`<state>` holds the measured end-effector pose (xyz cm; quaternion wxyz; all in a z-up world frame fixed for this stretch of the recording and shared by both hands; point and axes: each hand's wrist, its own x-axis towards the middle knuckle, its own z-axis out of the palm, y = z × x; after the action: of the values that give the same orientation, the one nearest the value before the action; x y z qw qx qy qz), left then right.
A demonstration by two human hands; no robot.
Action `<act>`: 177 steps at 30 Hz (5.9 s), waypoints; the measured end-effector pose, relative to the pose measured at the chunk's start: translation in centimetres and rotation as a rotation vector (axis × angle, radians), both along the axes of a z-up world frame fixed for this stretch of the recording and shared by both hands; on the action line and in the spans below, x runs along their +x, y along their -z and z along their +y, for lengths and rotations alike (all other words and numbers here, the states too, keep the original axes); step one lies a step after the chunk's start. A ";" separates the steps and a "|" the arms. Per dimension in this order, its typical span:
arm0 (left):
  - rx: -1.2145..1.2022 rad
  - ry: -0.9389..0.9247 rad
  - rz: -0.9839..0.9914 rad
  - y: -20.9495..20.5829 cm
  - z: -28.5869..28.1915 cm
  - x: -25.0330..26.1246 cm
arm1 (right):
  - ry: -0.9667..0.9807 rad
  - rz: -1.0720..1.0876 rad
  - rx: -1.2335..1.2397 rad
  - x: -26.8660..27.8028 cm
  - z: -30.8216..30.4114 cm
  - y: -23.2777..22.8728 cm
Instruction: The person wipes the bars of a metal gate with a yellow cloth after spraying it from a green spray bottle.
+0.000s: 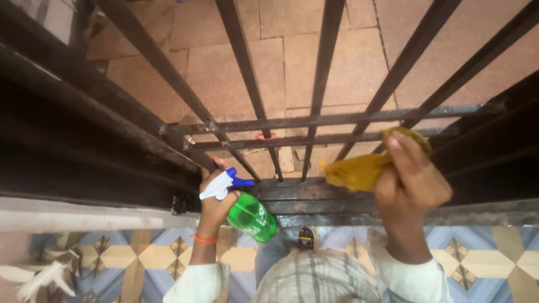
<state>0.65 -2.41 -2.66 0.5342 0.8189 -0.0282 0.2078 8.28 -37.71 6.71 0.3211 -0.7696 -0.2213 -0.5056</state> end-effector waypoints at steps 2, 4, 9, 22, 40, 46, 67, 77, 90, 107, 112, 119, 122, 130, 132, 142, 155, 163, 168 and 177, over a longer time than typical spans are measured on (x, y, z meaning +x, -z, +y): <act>-0.081 -0.024 0.104 -0.3 -0.2 0.1 | -0.014 0.050 0.057 0.0 -0.2 0.7; -0.182 -0.040 0.086 -0.3 -0.4 0.0 | 0.050 0.068 0.010 -0.1 0.5 1.4; 0.127 -0.037 -0.055 -1.3 -1.0 0.4 | -0.005 -0.030 -0.058 0.0 3.7 -0.4; -0.107 -0.015 -0.014 0.4 -1.6 0.6 | 0.128 0.014 0.058 2.0 -4.3 -0.1; -0.207 -0.079 0.024 2.0 -1.9 0.7 | 0.192 0.035 0.144 0.8 -5.6 -3.3; -0.256 -0.210 0.302 1.2 -2.2 -0.2 | 0.094 0.135 0.220 0.0 -3.2 1.6; -0.205 -0.083 0.131 0.8 -2.4 1.2 | -0.445 0.448 0.900 2.8 -0.2 9.9; -0.095 -0.092 -0.012 0.9 -2.0 1.1 | -0.136 0.606 0.399 1.9 -0.5 12.0; -0.182 -0.041 0.050 1.4 -2.0 1.2 | -0.332 0.442 0.509 3.6 0.3 12.8; -0.154 -0.006 0.063 1.1 -1.4 0.9 | -0.506 0.407 0.686 4.4 0.0 11.4; -0.198 -0.038 0.104 0.4 -2.0 0.8 | -0.301 0.450 0.512 3.9 0.5 16.7; 0.120 -0.035 -0.038 0.7 -1.2 0.9 | -0.251 0.794 0.492 1.8 0.7 20.6; -0.005 -0.001 -0.009 0.8 -1.3 1.1 | -0.266 0.590 0.312 1.9 -0.1 17.3; -0.131 -0.048 0.085 1.0 -1.7 1.1 | -0.523 0.428 0.602 5.0 -0.6 13.4; -0.118 -0.061 0.093 0.9 -1.6 1.2 | -0.366 0.415 0.494 4.8 -0.5 15.5; -0.089 -0.014 0.024 1.0 -1.2 1.2 | -0.252 0.686 0.366 1.6 0.6 19.2; 0.018 -0.024 -0.006 1.0 -1.4 1.0 | -0.335 0.531 0.485 3.8 0.2 16.5; -0.054 -0.032 -0.007 0.6 -1.7 1.0 | -0.275 0.561 0.356 2.1 0.3 20.2; -0.177 -0.068 0.129 1.0 -1.8 1.0 | -0.504 0.469 0.608 4.0 -0.9 14.7; 0.024 -0.046 -0.012 0.8 -1.3 1.5 | -0.401 0.450 0.448 4.9 -0.4 18.7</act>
<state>2.11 -3.75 -3.43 0.5193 0.8244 -0.0151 0.2248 13.17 -38.09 -11.98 0.6148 -0.7135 -0.1752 -0.2869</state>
